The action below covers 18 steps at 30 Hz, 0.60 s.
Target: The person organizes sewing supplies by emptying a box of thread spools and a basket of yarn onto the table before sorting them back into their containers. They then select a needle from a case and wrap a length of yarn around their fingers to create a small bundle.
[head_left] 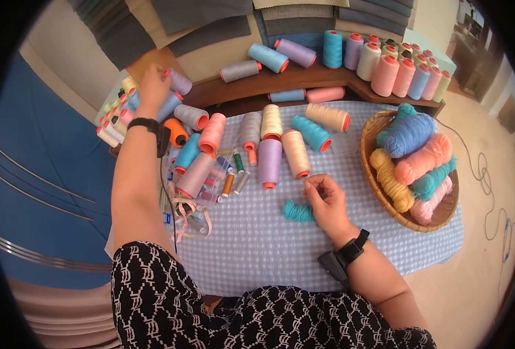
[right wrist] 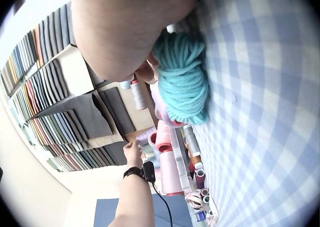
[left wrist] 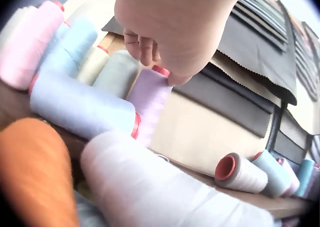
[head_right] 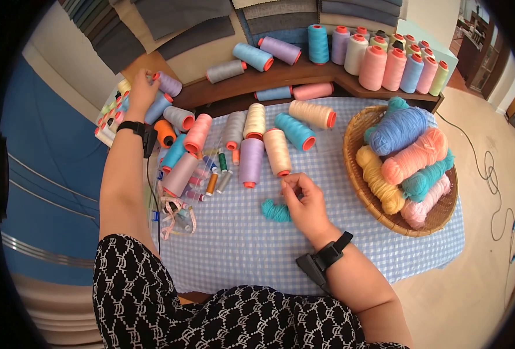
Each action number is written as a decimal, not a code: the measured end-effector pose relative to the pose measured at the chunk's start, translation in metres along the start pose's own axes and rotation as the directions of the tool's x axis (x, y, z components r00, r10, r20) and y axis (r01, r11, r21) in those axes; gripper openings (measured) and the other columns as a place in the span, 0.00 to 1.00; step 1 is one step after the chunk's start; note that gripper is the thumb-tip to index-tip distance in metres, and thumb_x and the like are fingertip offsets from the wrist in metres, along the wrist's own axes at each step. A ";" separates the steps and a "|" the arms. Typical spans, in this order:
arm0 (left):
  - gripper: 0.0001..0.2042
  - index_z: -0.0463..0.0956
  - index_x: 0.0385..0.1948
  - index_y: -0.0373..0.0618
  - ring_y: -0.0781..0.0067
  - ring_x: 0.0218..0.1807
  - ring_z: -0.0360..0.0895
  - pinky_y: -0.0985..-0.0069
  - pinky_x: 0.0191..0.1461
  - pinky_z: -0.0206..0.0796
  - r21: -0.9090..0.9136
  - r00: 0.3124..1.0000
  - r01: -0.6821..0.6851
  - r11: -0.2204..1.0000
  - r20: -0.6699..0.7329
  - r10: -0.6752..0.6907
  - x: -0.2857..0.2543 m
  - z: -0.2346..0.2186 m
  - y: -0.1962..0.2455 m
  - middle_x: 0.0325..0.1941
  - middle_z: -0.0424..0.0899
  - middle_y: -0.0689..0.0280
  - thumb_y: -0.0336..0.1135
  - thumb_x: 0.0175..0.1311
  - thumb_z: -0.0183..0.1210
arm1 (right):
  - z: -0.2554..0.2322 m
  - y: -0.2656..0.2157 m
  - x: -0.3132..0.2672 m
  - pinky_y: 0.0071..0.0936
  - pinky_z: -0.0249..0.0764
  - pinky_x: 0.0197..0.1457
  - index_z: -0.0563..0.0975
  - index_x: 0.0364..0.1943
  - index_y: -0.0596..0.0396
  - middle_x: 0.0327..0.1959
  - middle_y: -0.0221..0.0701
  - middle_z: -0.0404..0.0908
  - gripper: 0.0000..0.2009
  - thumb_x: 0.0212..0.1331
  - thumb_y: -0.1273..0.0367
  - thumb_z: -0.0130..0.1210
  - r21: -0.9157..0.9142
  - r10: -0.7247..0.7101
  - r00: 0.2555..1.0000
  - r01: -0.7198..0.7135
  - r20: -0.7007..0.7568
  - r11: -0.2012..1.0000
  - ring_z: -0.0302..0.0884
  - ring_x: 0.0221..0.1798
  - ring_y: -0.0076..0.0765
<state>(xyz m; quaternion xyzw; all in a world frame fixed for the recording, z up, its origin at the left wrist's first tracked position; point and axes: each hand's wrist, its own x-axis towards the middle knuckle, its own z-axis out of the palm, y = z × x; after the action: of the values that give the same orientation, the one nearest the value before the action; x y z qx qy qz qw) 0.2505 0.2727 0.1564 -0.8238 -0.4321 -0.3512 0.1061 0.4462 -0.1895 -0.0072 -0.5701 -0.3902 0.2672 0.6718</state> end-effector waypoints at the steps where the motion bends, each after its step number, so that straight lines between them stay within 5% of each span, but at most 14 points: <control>1: 0.20 0.74 0.49 0.44 0.47 0.56 0.77 0.57 0.57 0.70 0.002 0.999 -0.025 1.000 0.027 0.025 -0.004 -0.006 -0.001 0.50 0.80 0.51 0.39 0.56 0.65 | 0.000 0.000 0.000 0.18 0.71 0.37 0.77 0.42 0.58 0.29 0.24 0.79 0.04 0.67 0.73 0.57 -0.002 -0.001 1.000 0.001 0.001 1.000 0.72 0.31 0.15; 4: 0.21 0.74 0.49 0.43 0.50 0.56 0.78 0.59 0.57 0.70 0.010 0.981 -0.003 1.000 0.195 0.001 -0.019 -0.021 -0.003 0.50 0.82 0.51 0.39 0.55 0.67 | 0.000 -0.001 0.000 0.18 0.71 0.36 0.77 0.42 0.58 0.29 0.24 0.79 0.04 0.67 0.74 0.57 -0.008 -0.004 1.000 0.004 0.005 1.000 0.72 0.31 0.15; 7: 0.25 0.74 0.53 0.43 0.50 0.57 0.79 0.61 0.59 0.70 0.100 0.889 0.059 0.993 0.447 -0.098 -0.023 -0.018 -0.011 0.54 0.81 0.50 0.40 0.53 0.68 | 0.000 0.002 0.000 0.19 0.71 0.36 0.77 0.41 0.58 0.29 0.24 0.79 0.04 0.67 0.74 0.57 -0.005 -0.004 1.000 0.004 0.006 1.000 0.72 0.31 0.16; 13: 0.31 0.72 0.60 0.44 0.49 0.60 0.77 0.63 0.62 0.69 0.118 0.839 0.064 0.991 0.532 -0.117 -0.038 -0.004 -0.018 0.58 0.80 0.49 0.40 0.51 0.68 | 0.000 0.003 0.001 0.18 0.71 0.38 0.77 0.41 0.58 0.30 0.24 0.79 0.03 0.67 0.74 0.56 -0.002 -0.007 1.000 0.007 0.014 1.000 0.74 0.33 0.16; 18: 0.31 0.73 0.58 0.41 0.49 0.57 0.79 0.61 0.59 0.71 0.202 0.844 -0.067 0.977 0.534 -0.052 -0.035 0.004 -0.032 0.55 0.81 0.48 0.40 0.49 0.68 | -0.003 0.003 0.001 0.17 0.72 0.40 0.76 0.42 0.59 0.33 0.25 0.79 0.04 0.68 0.74 0.55 -0.005 0.019 0.999 -0.019 0.045 1.000 0.77 0.36 0.17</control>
<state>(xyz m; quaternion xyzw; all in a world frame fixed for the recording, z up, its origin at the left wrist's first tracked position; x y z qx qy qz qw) 0.2142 0.2718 0.1257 -0.8747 -0.4761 -0.0582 0.0699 0.4493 -0.1900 -0.0096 -0.5692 -0.4003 0.2857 0.6590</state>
